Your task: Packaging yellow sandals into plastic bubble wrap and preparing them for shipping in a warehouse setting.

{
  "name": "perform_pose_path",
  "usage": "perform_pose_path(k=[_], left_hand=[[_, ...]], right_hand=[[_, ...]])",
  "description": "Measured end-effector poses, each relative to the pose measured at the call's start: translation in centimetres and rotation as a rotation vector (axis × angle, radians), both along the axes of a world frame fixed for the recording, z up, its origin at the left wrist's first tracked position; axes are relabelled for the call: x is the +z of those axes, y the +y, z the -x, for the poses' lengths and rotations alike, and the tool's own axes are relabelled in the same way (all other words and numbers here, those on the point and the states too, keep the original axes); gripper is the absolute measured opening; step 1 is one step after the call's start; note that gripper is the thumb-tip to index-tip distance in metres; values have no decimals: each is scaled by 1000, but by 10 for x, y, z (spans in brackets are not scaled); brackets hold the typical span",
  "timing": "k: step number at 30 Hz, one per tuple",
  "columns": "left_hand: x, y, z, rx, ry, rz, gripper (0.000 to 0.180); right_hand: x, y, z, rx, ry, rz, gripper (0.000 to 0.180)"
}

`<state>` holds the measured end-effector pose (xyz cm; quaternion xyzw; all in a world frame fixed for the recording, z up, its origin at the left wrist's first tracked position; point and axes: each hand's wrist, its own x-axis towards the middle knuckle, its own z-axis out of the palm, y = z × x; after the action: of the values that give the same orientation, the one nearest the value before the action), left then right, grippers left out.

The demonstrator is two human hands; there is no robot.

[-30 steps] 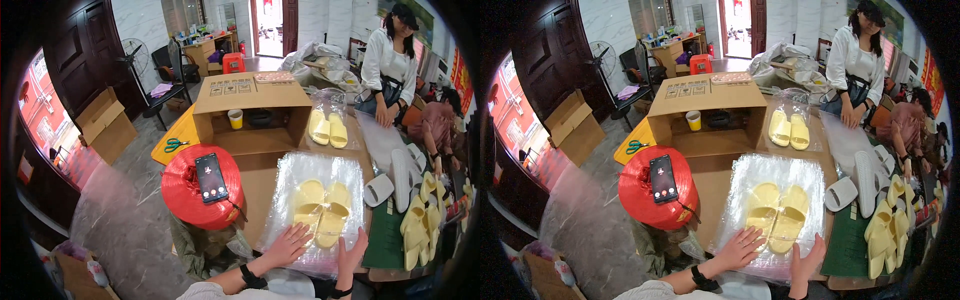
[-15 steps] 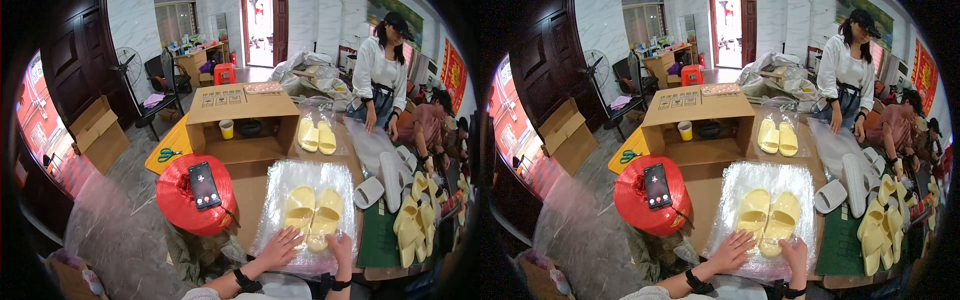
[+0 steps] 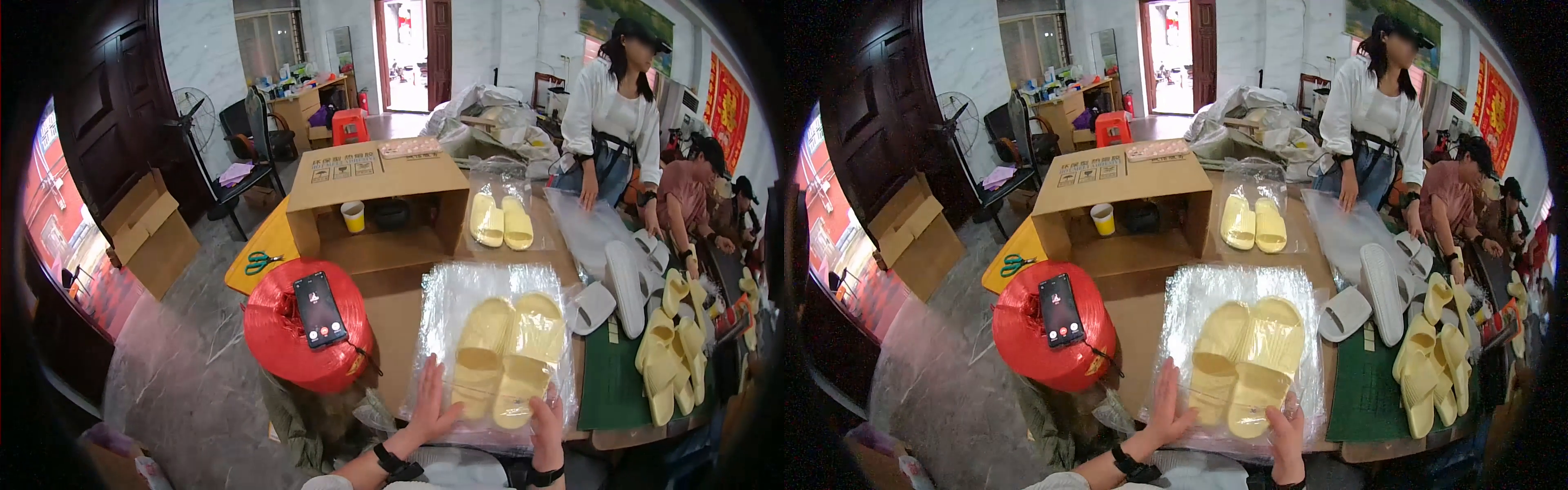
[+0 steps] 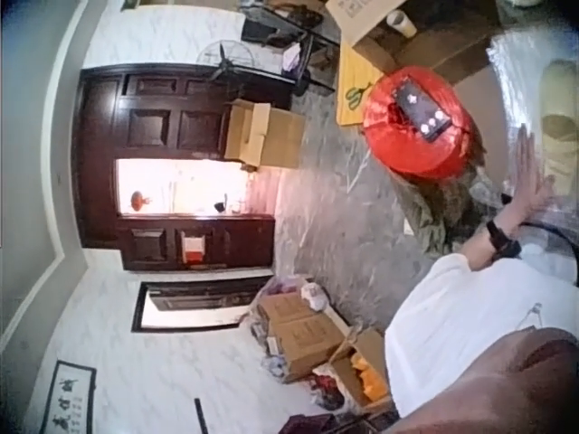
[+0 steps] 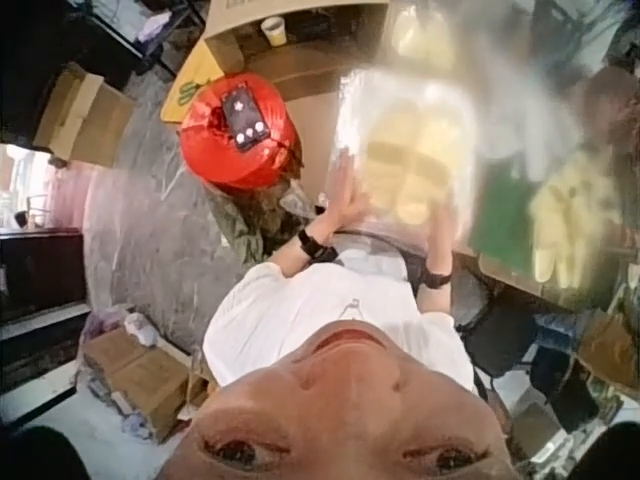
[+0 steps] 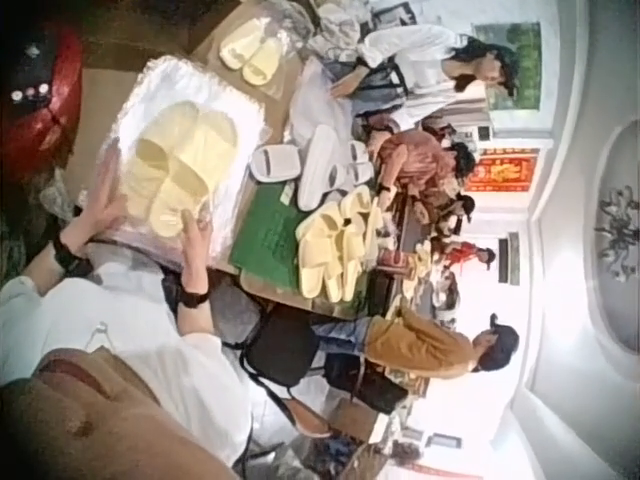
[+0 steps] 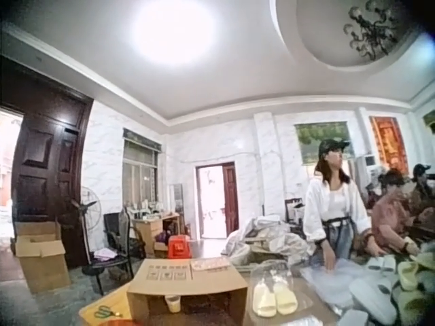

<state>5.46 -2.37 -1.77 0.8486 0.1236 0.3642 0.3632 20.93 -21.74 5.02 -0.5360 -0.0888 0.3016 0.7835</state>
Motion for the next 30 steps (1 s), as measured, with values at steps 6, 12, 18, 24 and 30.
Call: perform_pose_path(k=[6,12,18,24,30], left_hand=[[21,8,5,7,-30,365,115],[34,-4,21,-247,51,986,83],[49,-8,27,-254,130,1241,55],[56,-15,24,-434,48,1323,53],[30,-43,16,-454,100,1240,47]], right_hand=[[17,-7,20,-11,1,-97,67],[5,-16,21,-13,14,-197,71],[8,-18,14,-90,-154,-50,62],[-9,-7,20,-198,-342,42,53],[-46,4,48,-324,-552,32,61]])
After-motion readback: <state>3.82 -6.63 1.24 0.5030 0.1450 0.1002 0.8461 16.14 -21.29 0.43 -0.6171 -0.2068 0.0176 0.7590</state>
